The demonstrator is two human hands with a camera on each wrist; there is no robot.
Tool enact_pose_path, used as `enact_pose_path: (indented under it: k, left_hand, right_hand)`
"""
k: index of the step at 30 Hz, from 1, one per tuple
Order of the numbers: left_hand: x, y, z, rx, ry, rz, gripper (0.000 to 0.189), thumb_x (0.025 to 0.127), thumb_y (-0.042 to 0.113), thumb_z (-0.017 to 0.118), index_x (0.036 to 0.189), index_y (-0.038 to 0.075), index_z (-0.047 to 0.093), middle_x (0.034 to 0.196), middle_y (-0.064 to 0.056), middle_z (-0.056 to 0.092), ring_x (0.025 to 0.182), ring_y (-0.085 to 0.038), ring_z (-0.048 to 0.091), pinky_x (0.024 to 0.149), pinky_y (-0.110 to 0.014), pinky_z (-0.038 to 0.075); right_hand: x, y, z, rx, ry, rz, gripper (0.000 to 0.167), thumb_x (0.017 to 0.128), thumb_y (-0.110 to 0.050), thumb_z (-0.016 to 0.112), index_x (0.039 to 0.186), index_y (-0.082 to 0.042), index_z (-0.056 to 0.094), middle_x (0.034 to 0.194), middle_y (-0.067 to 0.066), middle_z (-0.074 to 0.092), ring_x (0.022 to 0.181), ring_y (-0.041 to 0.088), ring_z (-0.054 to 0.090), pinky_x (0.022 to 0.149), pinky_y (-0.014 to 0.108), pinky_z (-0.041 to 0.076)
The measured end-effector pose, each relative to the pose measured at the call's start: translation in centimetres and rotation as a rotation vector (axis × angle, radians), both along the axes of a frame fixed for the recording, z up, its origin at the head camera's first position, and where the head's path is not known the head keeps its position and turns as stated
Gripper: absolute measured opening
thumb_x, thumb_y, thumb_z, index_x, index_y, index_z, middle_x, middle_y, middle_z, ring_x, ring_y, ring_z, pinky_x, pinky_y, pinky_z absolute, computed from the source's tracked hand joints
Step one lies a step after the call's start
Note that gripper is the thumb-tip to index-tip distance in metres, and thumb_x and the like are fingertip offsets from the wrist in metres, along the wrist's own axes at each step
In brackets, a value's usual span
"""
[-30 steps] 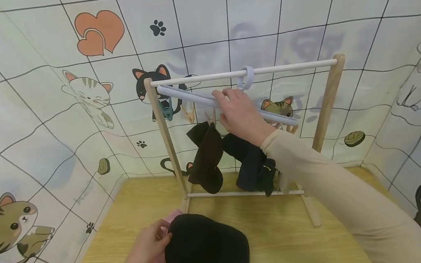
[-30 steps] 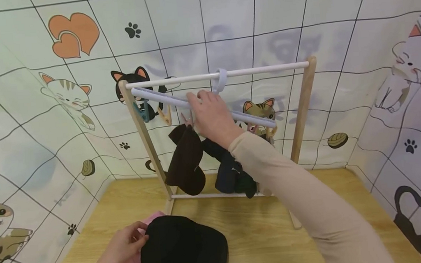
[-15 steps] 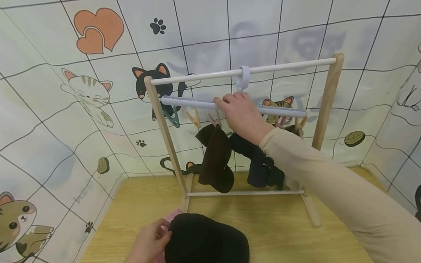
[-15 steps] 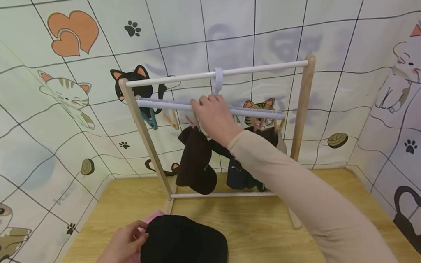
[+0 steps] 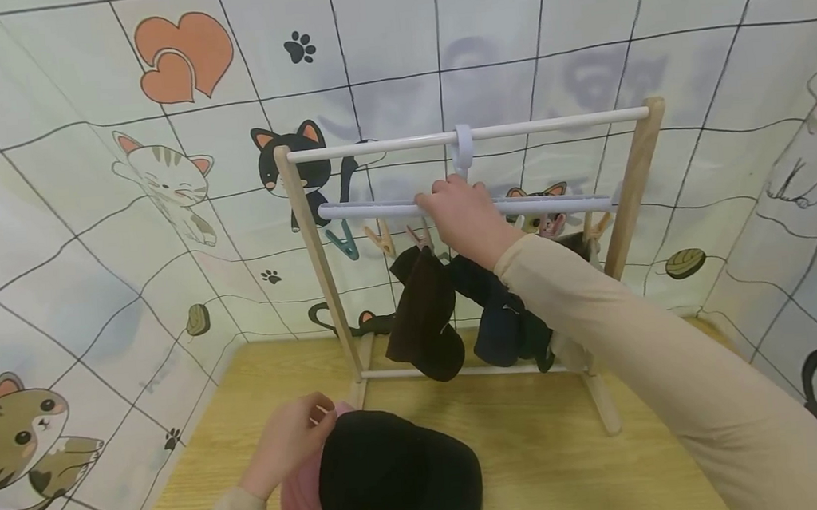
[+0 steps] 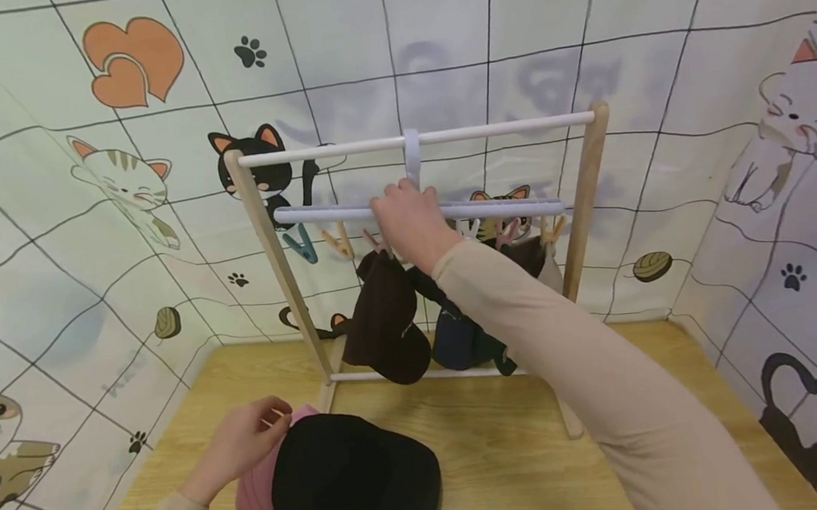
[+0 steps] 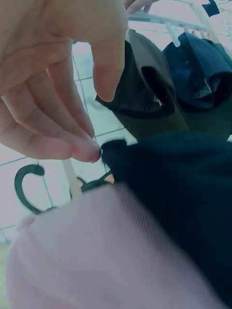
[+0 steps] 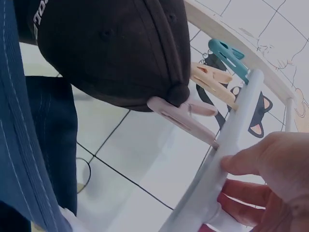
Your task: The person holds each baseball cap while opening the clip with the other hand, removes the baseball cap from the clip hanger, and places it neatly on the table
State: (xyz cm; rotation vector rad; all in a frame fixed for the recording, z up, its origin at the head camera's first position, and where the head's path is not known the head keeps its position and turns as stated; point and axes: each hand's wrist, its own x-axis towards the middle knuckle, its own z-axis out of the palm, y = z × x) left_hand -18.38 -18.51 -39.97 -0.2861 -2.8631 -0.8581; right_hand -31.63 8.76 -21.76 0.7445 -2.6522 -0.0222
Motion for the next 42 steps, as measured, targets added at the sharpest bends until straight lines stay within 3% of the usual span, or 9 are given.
enact_pose_path:
  k: [5,11,16,21,31,36,42]
  left_hand:
    - [-0.6,1.1,1.0,-0.008,0.017,-0.020,0.005,0.087,0.010,0.067,0.089,0.005,0.067,0.076,0.000,0.066,0.069,-0.015,0.063,0.065,-0.037,0.051]
    - [-1.4,2.3,2.4,0.016,0.005,-0.044,0.006,0.088,0.007,0.064,0.092,0.004,0.068,0.079,-0.003,0.067,0.069,-0.016,0.062,0.063,-0.034,0.051]
    - [-2.8,3.4,3.3,0.027,-0.011,-0.076,0.009,0.090,0.009,0.064,0.095,0.003,0.069,0.082,-0.005,0.067,0.070,-0.016,0.063,0.062,-0.033,0.051]
    - [-4.3,4.8,4.4,0.038,-0.020,-0.131,0.012,0.091,0.010,0.063,0.098,0.002,0.069,0.087,-0.007,0.068,0.078,-0.021,0.066,0.071,-0.038,0.053]
    - [-7.2,8.0,6.7,0.008,0.045,-0.179,0.010,0.089,0.012,0.064,0.094,0.005,0.068,0.084,-0.004,0.069,0.076,-0.019,0.064,0.071,-0.036,0.051]
    - [-8.2,9.7,7.1,0.040,0.058,-0.219,0.021,0.087,0.012,0.066,0.105,0.001,0.064,0.088,-0.010,0.070,0.079,-0.022,0.067,0.073,-0.038,0.051]
    - [-9.0,11.3,6.9,0.163,0.031,-0.265,0.041,0.088,0.014,0.068,0.125,0.000,0.055,0.109,-0.015,0.066,0.095,-0.028,0.067,0.078,-0.040,0.053]
  right_hand:
    - [0.0,-0.2,0.5,0.044,-0.031,0.002,0.036,0.093,0.001,0.060,0.128,-0.008,0.061,0.111,0.016,0.063,0.106,0.035,0.054,0.078,0.054,0.050]
    - [0.2,0.2,0.5,0.075,0.002,0.001,0.035,0.092,0.000,0.061,0.126,-0.008,0.062,0.110,0.016,0.063,0.105,0.035,0.055,0.077,0.053,0.049]
    - [0.3,0.6,0.3,0.067,0.050,0.017,0.026,0.095,-0.007,0.059,0.120,-0.006,0.064,0.107,0.016,0.064,0.102,0.035,0.055,0.077,0.053,0.048]
    - [0.4,0.8,0.2,0.064,0.085,0.023,0.021,0.096,-0.010,0.059,0.115,-0.006,0.067,0.105,0.016,0.065,0.098,0.034,0.056,0.077,0.054,0.048]
    - [0.6,0.5,0.3,0.089,0.054,0.000,0.021,0.096,-0.010,0.060,0.115,-0.006,0.067,0.107,0.016,0.065,0.102,0.033,0.056,0.081,0.055,0.048]
    - [0.7,0.7,0.1,0.087,0.053,-0.004,0.020,0.096,-0.011,0.060,0.114,-0.006,0.067,0.105,0.015,0.065,0.100,0.033,0.057,0.081,0.055,0.048]
    - [0.8,0.8,0.2,0.081,0.054,0.011,0.020,0.095,-0.009,0.061,0.113,-0.005,0.068,0.104,0.016,0.066,0.100,0.034,0.058,0.082,0.056,0.048]
